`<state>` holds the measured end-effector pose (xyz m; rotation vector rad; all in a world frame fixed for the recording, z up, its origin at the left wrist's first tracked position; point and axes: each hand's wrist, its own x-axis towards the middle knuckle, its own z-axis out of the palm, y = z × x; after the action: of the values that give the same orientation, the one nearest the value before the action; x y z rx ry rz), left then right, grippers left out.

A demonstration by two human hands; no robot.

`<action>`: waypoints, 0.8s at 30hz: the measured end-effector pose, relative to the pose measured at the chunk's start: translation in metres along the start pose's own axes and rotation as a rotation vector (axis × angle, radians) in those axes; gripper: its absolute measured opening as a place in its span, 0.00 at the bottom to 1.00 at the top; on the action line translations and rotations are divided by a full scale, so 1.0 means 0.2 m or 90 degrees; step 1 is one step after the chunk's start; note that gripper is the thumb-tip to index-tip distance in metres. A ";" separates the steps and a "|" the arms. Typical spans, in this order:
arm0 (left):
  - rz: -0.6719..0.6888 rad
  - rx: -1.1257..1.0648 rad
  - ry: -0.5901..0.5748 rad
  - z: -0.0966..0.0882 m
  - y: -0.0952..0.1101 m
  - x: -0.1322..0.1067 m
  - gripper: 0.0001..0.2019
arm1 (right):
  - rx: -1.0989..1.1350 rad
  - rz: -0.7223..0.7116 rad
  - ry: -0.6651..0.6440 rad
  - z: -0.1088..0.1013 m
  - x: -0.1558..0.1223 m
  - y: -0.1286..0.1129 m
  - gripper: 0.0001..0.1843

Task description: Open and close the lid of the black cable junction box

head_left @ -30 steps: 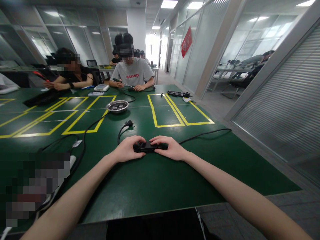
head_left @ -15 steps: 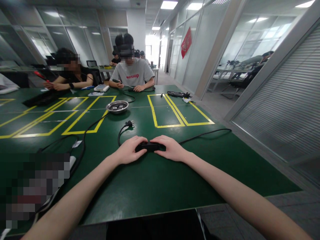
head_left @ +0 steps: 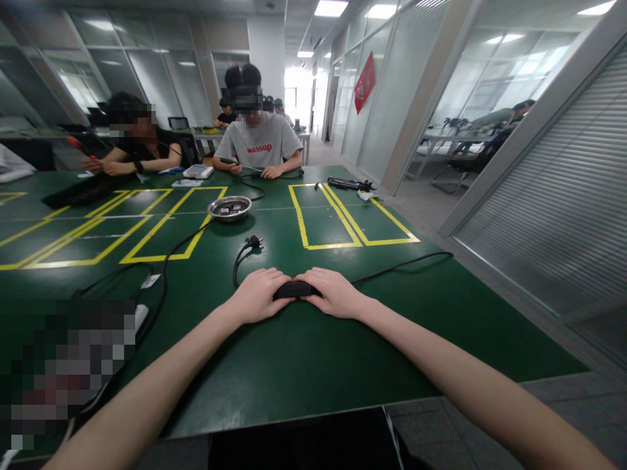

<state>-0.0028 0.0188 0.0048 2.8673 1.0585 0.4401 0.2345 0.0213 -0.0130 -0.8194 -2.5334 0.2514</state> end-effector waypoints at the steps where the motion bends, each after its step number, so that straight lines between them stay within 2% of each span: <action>1: 0.008 -0.001 -0.002 0.00 0.00 0.00 0.13 | -0.003 -0.004 0.001 0.00 0.00 0.00 0.14; 8: 0.033 0.037 -0.023 -0.01 0.00 0.00 0.15 | -0.032 -0.045 0.024 -0.02 0.00 -0.02 0.17; 11: 0.033 0.043 -0.015 -0.02 0.01 0.00 0.17 | -0.030 -0.051 0.039 -0.02 -0.01 -0.02 0.16; 15: -0.055 0.020 -0.014 -0.04 0.04 0.00 0.22 | -0.078 -0.069 0.050 -0.02 -0.02 -0.01 0.16; 19: -0.198 -0.084 -0.019 -0.05 0.07 0.00 0.26 | -0.151 -0.108 0.070 -0.02 -0.04 0.00 0.19; 22: -0.216 -0.239 -0.047 -0.05 0.06 0.00 0.25 | -0.187 -0.133 0.076 -0.01 -0.05 0.01 0.20; 24: -0.202 -0.285 -0.054 -0.05 0.05 -0.01 0.21 | -0.196 -0.142 0.066 -0.02 -0.05 0.02 0.20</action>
<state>-0.0003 0.0102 0.0149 2.2637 1.1942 0.4574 0.2450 0.0184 -0.0148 -0.6313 -2.5706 -0.2530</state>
